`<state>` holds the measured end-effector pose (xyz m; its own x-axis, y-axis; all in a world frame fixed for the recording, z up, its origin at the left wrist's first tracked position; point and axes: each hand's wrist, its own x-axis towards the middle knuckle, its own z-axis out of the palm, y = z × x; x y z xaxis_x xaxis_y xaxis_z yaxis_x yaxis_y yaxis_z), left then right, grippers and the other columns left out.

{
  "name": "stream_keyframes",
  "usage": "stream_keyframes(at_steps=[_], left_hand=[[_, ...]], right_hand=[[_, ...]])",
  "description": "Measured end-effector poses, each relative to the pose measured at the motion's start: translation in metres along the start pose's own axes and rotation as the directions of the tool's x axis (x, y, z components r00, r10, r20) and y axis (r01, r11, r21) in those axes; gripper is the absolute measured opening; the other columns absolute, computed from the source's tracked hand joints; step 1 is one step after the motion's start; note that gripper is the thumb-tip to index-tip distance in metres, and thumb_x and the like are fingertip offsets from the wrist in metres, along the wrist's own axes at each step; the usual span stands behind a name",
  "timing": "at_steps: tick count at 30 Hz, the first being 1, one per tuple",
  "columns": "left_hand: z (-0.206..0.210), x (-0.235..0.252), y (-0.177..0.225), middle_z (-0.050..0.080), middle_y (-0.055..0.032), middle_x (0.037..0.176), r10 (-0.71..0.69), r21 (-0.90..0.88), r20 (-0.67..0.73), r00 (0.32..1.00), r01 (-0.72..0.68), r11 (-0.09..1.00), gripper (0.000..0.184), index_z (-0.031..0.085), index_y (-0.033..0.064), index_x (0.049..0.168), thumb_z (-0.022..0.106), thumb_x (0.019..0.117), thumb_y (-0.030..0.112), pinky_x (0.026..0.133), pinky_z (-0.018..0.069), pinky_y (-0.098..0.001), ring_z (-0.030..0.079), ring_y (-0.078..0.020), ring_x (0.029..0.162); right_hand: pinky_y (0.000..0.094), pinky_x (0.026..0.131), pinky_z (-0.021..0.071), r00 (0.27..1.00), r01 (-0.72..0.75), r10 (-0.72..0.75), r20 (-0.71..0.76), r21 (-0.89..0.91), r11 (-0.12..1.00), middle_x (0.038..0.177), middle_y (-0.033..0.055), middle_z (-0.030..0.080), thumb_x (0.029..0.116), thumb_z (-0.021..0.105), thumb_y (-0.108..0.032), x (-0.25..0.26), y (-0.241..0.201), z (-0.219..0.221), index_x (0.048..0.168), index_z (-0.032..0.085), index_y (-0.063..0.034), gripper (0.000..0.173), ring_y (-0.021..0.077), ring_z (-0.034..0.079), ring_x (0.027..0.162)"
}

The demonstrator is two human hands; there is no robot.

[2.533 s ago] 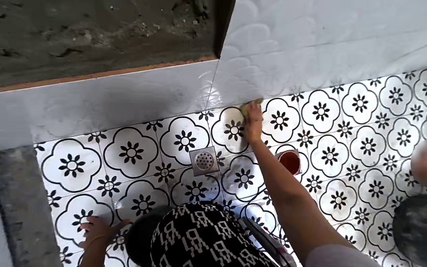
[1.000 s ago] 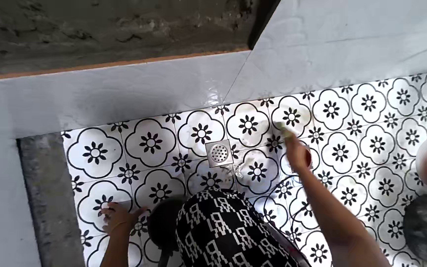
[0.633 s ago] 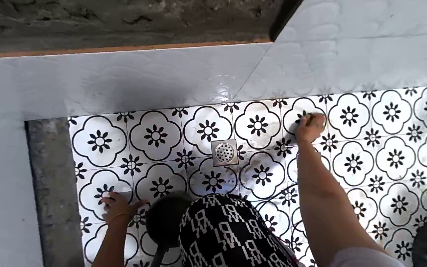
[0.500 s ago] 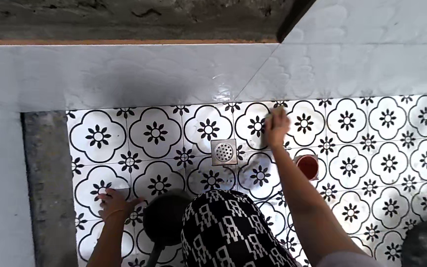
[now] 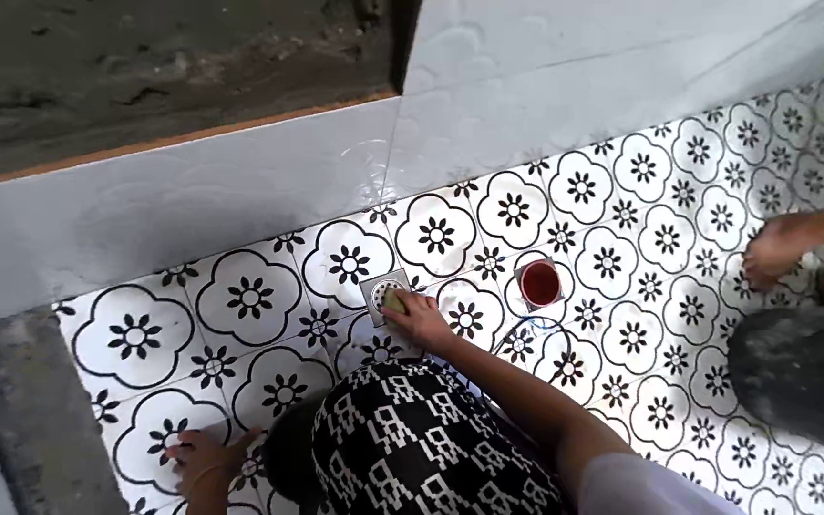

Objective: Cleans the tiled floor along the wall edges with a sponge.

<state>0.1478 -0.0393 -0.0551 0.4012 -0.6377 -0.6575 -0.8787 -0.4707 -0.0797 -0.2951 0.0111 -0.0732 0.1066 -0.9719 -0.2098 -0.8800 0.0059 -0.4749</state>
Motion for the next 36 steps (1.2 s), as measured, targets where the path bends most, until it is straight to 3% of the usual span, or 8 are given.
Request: stream_keyframes(at_steps=[6,9,13,15,19,30,34,36], left_hand=[[0.003,0.008,-0.004,0.006,-0.0419,0.161,0.025,0.039,-0.011,1.000,-0.024,0.999,0.128,0.005,-0.0052,0.160,0.087,0.0772,0.048,0.107,0.0397,-0.0691,0.029,-0.0625,0.142],[0.003,0.007,-0.005,0.005,-0.0419,0.161,0.022,0.032,-0.009,1.000,-0.022,0.999,0.129,0.005,-0.0059,0.160,0.088,0.0770,0.047,0.107,0.0387,-0.0691,0.028,-0.0626,0.142],[0.004,0.008,-0.005,0.007,-0.0426,0.161,0.037,0.048,0.006,0.999,-0.037,0.998,0.129,0.008,-0.0077,0.159,0.089,0.0757,0.047,0.107,0.0386,-0.0699,0.029,-0.0632,0.141],[0.005,0.011,-0.006,0.008,-0.0419,0.161,0.039,0.049,0.005,0.999,-0.039,0.998,0.129,0.008,-0.0066,0.160,0.089,0.0750,0.049,0.106,0.0393,-0.0702,0.030,-0.0631,0.141],[0.004,0.009,-0.005,0.006,-0.0396,0.163,0.003,0.053,0.003,1.000,-0.003,0.999,0.129,0.007,-0.0043,0.161,0.088,0.0761,0.049,0.106,0.0397,-0.0698,0.029,-0.0611,0.142],[0.004,0.008,-0.004,0.003,-0.0374,0.164,-0.014,0.019,0.005,1.000,0.014,1.000,0.130,0.005,-0.0028,0.161,0.089,0.0755,0.048,0.108,0.0385,-0.0696,0.027,-0.0598,0.144],[0.006,0.011,-0.006,0.002,-0.0376,0.164,-0.010,0.007,-0.016,1.000,0.010,1.000,0.131,0.006,-0.0021,0.161,0.090,0.0735,0.047,0.107,0.0380,-0.0714,0.026,-0.0607,0.145],[0.005,0.010,-0.005,0.002,-0.0378,0.164,-0.020,0.002,-0.013,1.000,0.020,1.000,0.132,0.006,-0.0022,0.161,0.091,0.0727,0.046,0.106,0.0370,-0.0734,0.026,-0.0612,0.144]], right_hand=[[0.0603,0.099,0.0487,0.976,-0.163,0.171,-0.132,0.071,0.984,0.127,0.0204,0.068,0.0977,0.061,-0.014,-0.010,0.010,-0.034,0.137,0.066,-0.0143,0.039,0.0412,0.063,0.121],[0.0633,0.109,0.0406,0.847,-0.471,0.514,-0.131,0.261,0.843,0.133,0.0289,0.062,0.1019,0.056,-0.010,-0.044,0.043,-0.092,0.147,0.054,-0.0027,0.046,0.0471,0.056,0.128],[0.0627,0.100,0.0481,0.622,-0.697,0.776,-0.105,0.376,0.610,0.126,0.0327,0.061,0.1057,0.057,-0.025,-0.104,0.131,-0.133,0.130,0.061,0.0035,0.038,0.0476,0.060,0.118],[0.0658,0.100,0.0469,0.537,-0.793,0.844,-0.014,0.334,0.510,0.132,0.0346,0.057,0.1042,0.056,-0.016,-0.117,0.164,-0.140,0.127,0.062,0.0044,0.031,0.0503,0.057,0.122],[0.0740,0.099,0.0440,0.540,-0.839,0.839,0.067,0.114,0.532,0.128,0.0331,0.063,0.0936,0.057,0.005,-0.109,0.179,-0.145,0.123,0.067,0.0026,0.031,0.0532,0.058,0.122],[0.0724,0.086,0.0503,0.395,-0.876,0.913,0.103,-0.258,0.408,0.128,0.0326,0.062,0.1012,0.054,-0.013,-0.088,0.172,-0.125,0.144,0.047,0.0004,0.045,0.0540,0.064,0.112],[0.0739,0.086,0.0490,0.413,-0.889,0.909,0.058,-0.190,0.416,0.126,0.0335,0.063,0.1074,0.045,-0.020,-0.090,0.163,-0.139,0.145,0.047,-0.0033,0.041,0.0550,0.063,0.113],[0.0726,0.090,0.0486,0.461,-0.885,0.879,-0.118,0.013,0.466,0.126,0.0354,0.062,0.1098,0.043,-0.026,-0.097,0.176,-0.156,0.142,0.047,0.0015,0.043,0.0546,0.062,0.114]])
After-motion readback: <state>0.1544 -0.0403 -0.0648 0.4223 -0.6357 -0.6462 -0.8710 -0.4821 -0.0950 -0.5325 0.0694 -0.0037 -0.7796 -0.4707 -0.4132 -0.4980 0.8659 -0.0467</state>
